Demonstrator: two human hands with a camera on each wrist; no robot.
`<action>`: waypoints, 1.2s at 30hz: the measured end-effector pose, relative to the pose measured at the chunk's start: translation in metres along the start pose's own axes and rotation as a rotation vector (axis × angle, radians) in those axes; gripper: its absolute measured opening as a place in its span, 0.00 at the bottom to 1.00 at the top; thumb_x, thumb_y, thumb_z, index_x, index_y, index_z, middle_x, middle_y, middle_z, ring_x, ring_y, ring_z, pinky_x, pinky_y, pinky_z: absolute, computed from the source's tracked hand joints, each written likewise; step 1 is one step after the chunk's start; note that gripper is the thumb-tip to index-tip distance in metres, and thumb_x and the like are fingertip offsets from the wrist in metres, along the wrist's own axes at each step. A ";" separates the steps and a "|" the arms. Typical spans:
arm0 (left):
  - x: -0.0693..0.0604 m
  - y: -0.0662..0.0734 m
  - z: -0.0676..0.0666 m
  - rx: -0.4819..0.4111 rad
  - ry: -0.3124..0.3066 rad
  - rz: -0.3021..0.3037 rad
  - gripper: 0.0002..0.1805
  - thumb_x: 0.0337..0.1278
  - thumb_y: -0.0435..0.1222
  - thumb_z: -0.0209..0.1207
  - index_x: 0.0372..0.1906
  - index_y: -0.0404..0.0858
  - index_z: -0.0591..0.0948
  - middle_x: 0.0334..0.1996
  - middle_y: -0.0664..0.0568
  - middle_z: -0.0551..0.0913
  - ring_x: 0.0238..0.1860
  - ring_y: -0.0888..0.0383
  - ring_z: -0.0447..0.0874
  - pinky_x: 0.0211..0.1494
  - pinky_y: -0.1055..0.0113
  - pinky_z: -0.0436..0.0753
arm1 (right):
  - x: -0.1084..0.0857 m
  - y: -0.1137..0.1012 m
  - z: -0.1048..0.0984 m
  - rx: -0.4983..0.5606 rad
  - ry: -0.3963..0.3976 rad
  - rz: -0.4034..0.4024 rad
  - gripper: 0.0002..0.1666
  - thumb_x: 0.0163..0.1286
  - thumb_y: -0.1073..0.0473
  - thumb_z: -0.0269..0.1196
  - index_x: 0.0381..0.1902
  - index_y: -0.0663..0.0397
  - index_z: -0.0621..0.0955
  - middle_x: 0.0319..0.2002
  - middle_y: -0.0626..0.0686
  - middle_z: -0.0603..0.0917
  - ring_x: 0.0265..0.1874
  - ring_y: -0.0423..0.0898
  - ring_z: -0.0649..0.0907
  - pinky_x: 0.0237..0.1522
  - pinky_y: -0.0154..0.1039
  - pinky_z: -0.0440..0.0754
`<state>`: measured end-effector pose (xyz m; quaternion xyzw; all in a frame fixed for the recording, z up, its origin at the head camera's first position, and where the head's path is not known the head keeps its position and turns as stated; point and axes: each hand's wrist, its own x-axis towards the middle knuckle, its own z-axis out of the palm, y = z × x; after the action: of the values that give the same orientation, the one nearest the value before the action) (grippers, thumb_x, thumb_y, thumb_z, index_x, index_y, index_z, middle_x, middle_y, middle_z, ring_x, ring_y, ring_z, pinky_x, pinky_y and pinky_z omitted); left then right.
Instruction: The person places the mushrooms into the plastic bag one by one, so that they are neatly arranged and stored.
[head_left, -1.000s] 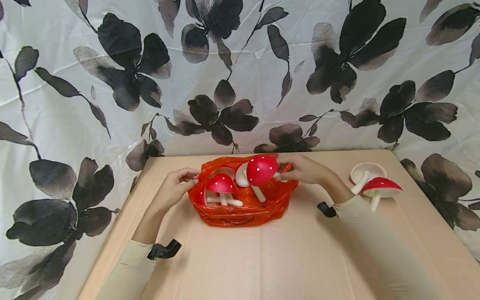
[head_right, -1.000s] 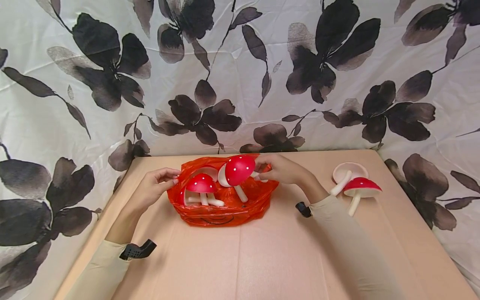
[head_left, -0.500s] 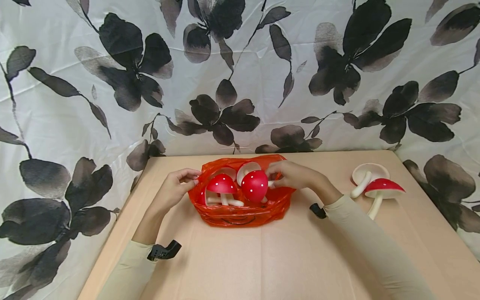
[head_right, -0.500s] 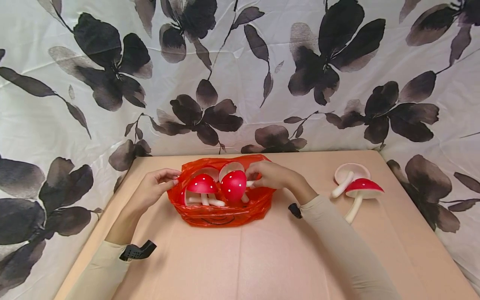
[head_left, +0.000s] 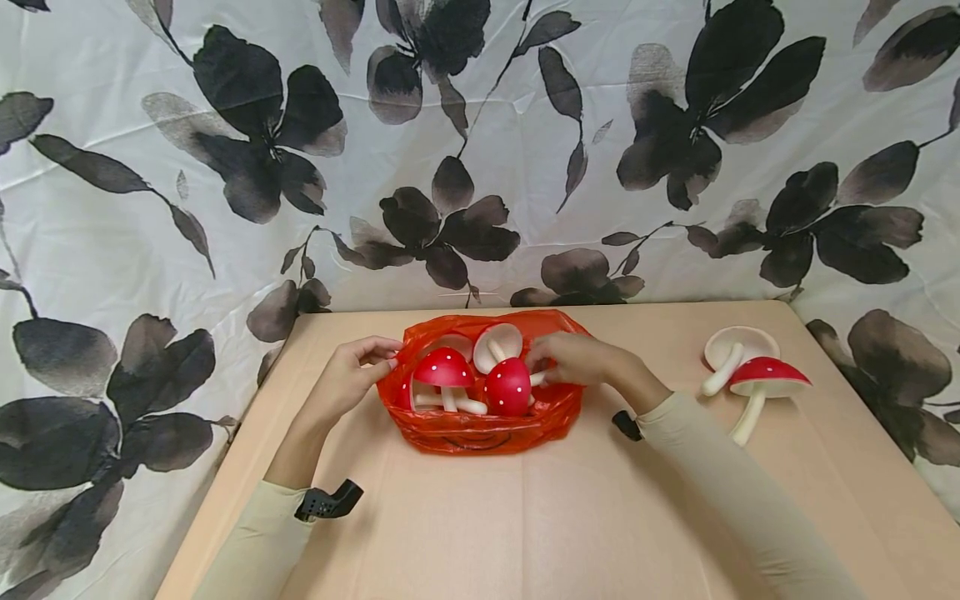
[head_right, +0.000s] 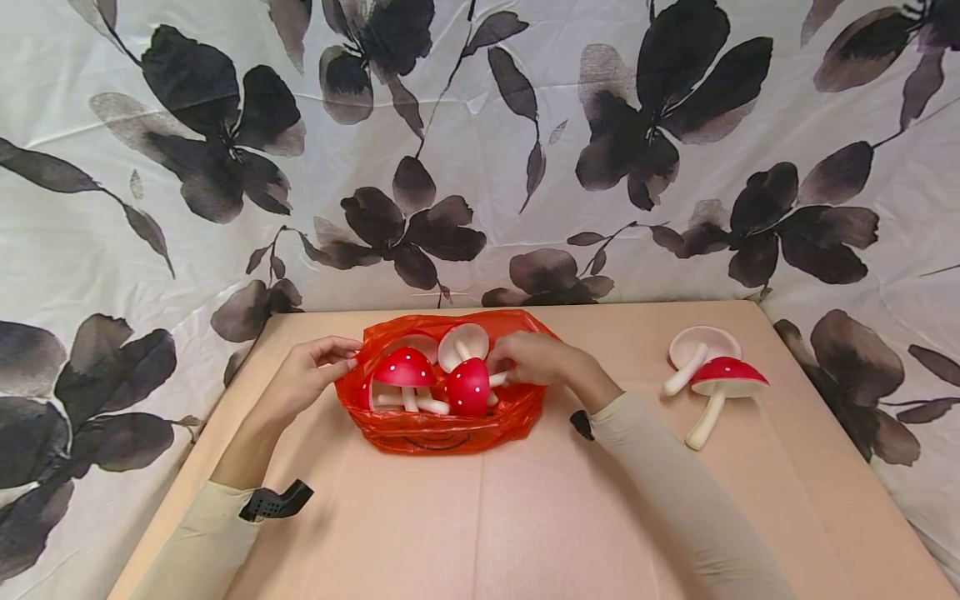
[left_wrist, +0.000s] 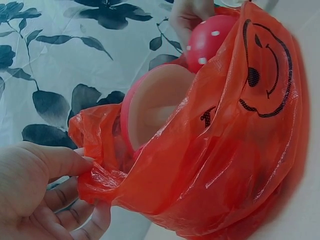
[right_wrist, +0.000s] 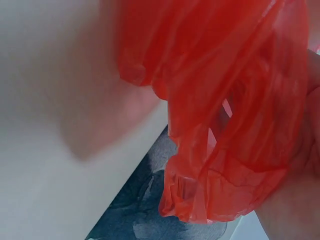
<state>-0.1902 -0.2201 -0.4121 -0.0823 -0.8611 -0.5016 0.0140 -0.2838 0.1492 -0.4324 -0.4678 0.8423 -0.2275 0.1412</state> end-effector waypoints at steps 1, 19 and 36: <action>-0.002 0.004 0.000 0.001 -0.002 -0.001 0.15 0.67 0.25 0.58 0.56 0.26 0.81 0.46 0.32 0.83 0.47 0.44 0.80 0.42 0.75 0.82 | 0.001 0.000 0.002 -0.003 -0.014 -0.014 0.12 0.63 0.67 0.71 0.42 0.46 0.88 0.39 0.45 0.85 0.42 0.45 0.81 0.52 0.44 0.83; -0.004 0.002 0.001 0.005 -0.005 0.004 0.15 0.68 0.26 0.58 0.57 0.27 0.81 0.47 0.34 0.84 0.47 0.44 0.80 0.43 0.72 0.84 | 0.004 -0.002 0.014 0.038 -0.118 0.016 0.10 0.64 0.63 0.71 0.41 0.42 0.89 0.42 0.46 0.84 0.45 0.43 0.79 0.54 0.42 0.79; 0.007 -0.010 0.005 0.017 0.023 0.021 0.13 0.68 0.29 0.60 0.55 0.34 0.83 0.45 0.41 0.85 0.45 0.48 0.80 0.42 0.71 0.85 | -0.030 0.009 -0.016 0.107 0.070 0.053 0.18 0.67 0.68 0.68 0.51 0.45 0.87 0.51 0.51 0.85 0.54 0.48 0.80 0.59 0.50 0.82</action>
<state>-0.1980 -0.2199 -0.4225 -0.0854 -0.8641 -0.4951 0.0298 -0.2822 0.1833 -0.4227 -0.4289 0.8455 -0.2844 0.1423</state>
